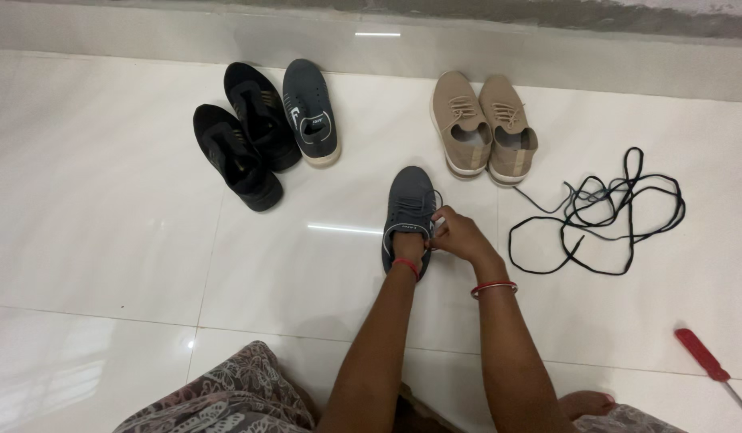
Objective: The person laces a single dark grey sneaker by threading a black lace through the eyelets and tying a knot. The task is performed by hand on a tiled floor with other shoes nearby.
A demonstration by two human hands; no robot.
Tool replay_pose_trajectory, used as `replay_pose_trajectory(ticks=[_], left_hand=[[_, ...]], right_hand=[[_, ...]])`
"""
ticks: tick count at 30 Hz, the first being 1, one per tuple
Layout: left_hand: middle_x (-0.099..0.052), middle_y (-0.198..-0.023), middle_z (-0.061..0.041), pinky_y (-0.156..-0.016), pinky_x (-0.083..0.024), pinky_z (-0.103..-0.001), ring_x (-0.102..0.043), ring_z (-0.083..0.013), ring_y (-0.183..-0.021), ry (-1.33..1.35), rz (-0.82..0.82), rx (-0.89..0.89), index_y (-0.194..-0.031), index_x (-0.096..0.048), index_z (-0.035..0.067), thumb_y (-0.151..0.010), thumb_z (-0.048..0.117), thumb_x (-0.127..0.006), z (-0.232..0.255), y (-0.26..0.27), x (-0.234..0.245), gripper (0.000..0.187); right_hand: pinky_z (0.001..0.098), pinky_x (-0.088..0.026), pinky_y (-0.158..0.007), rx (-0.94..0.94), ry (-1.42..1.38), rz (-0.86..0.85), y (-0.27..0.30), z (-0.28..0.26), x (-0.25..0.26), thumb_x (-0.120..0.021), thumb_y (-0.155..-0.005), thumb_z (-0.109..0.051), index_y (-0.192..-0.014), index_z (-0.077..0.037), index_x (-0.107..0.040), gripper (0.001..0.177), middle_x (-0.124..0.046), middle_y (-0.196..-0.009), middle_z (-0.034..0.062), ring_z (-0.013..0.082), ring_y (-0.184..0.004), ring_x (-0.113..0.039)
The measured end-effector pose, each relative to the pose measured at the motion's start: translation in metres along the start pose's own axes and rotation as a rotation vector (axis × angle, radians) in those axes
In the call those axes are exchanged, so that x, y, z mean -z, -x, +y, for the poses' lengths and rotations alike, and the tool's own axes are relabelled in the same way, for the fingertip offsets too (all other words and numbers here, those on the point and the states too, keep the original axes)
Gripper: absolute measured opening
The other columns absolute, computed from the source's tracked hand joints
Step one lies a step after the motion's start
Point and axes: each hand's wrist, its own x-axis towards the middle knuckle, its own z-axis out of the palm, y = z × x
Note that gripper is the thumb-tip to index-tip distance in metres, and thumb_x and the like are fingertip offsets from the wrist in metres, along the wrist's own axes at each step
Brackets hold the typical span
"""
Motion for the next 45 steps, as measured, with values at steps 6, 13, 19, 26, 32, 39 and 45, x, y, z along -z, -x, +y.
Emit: replay_pose_trajectory(ticks=[6, 13, 19, 26, 32, 39, 45], left_hand=[[-0.072, -0.107, -0.024, -0.085, -0.054, -0.041, -0.070, -0.0355, -0.100, -0.431, -0.108, 0.123, -0.102, -0.071, -0.003, -0.095, 0.011, -0.062, 0.087, 0.026, 0.049, 0.017], [-0.073, -0.095, -0.007, -0.088, -0.054, -0.030, -0.069, -0.0165, -0.094, -0.209, -0.719, -0.105, -0.096, -0.068, 0.000, -0.094, 0.005, -0.062, 0.233, 0.048, 0.139, 0.008], [-0.070, -0.102, 0.001, -0.096, -0.054, -0.028, -0.064, -0.0106, -0.102, 0.040, -0.993, -0.243, -0.106, -0.068, 0.004, -0.099, 0.005, -0.063, 0.277, 0.067, 0.185, 0.009], [-0.076, -0.096, -0.005, -0.090, -0.055, -0.028, -0.069, -0.0127, -0.094, -0.280, -1.149, -0.090, -0.095, -0.074, 0.004, -0.088, 0.011, -0.074, 0.249, 0.068, 0.154, 0.009], [-0.074, -0.107, -0.012, -0.090, -0.052, -0.038, -0.068, -0.0277, -0.099, -1.027, -0.745, -0.027, -0.095, -0.076, 0.011, -0.084, 0.036, -0.084, 0.230, 0.065, 0.127, 0.028], [-0.074, -0.101, -0.015, -0.082, -0.056, -0.040, -0.071, -0.0304, -0.094, -0.598, -0.177, -0.037, -0.105, -0.067, 0.006, -0.076, 0.027, -0.086, 0.201, 0.069, 0.113, 0.041], [-0.070, -0.099, -0.018, -0.080, -0.055, -0.043, -0.069, -0.0340, -0.095, -0.553, -0.075, -0.043, -0.104, -0.060, 0.003, -0.074, 0.019, -0.088, 0.179, 0.084, 0.098, 0.044]], right_hand=[[0.0367, -0.058, -0.073, 0.117, 0.010, 0.248, -0.007, 0.018, -0.029, -0.078, -0.079, -0.013, -0.117, -0.004, -0.053, 0.047, -0.075, -0.088, 0.0157, 0.0272, -0.081, -0.075], [0.0416, -0.058, -0.074, 0.010, 0.050, 0.412, -0.012, 0.041, -0.023, -0.074, -0.092, -0.027, -0.115, -0.003, -0.060, 0.036, -0.075, -0.088, 0.0207, 0.0344, -0.083, -0.075], [0.0467, -0.056, -0.078, -0.163, 0.153, 0.448, -0.017, 0.048, -0.029, -0.069, -0.095, -0.043, -0.107, -0.003, -0.069, 0.042, -0.074, -0.090, 0.0245, 0.0397, -0.088, -0.072], [0.0459, -0.056, -0.078, -0.181, 0.177, 0.407, -0.005, 0.041, -0.020, -0.064, -0.097, -0.053, -0.099, -0.002, -0.073, 0.052, -0.074, -0.090, 0.0232, 0.0390, -0.087, -0.072], [0.0336, -0.057, -0.070, -0.345, 0.277, 0.024, 0.035, -0.003, 0.037, -0.074, -0.091, -0.033, -0.095, -0.003, -0.077, 0.030, -0.077, -0.084, 0.0113, 0.0199, -0.074, -0.073], [0.0315, -0.058, -0.062, -0.104, -0.167, 0.065, 0.070, -0.042, 0.073, -0.057, -0.094, 0.001, -0.105, -0.003, -0.077, 0.024, -0.075, -0.085, 0.0118, 0.0170, -0.069, -0.069], [0.0299, -0.064, -0.073, 0.211, -0.628, -0.010, 0.082, -0.054, 0.074, -0.053, -0.089, 0.004, -0.109, 0.004, -0.073, 0.028, -0.079, -0.100, 0.0102, 0.0180, -0.089, -0.078]])
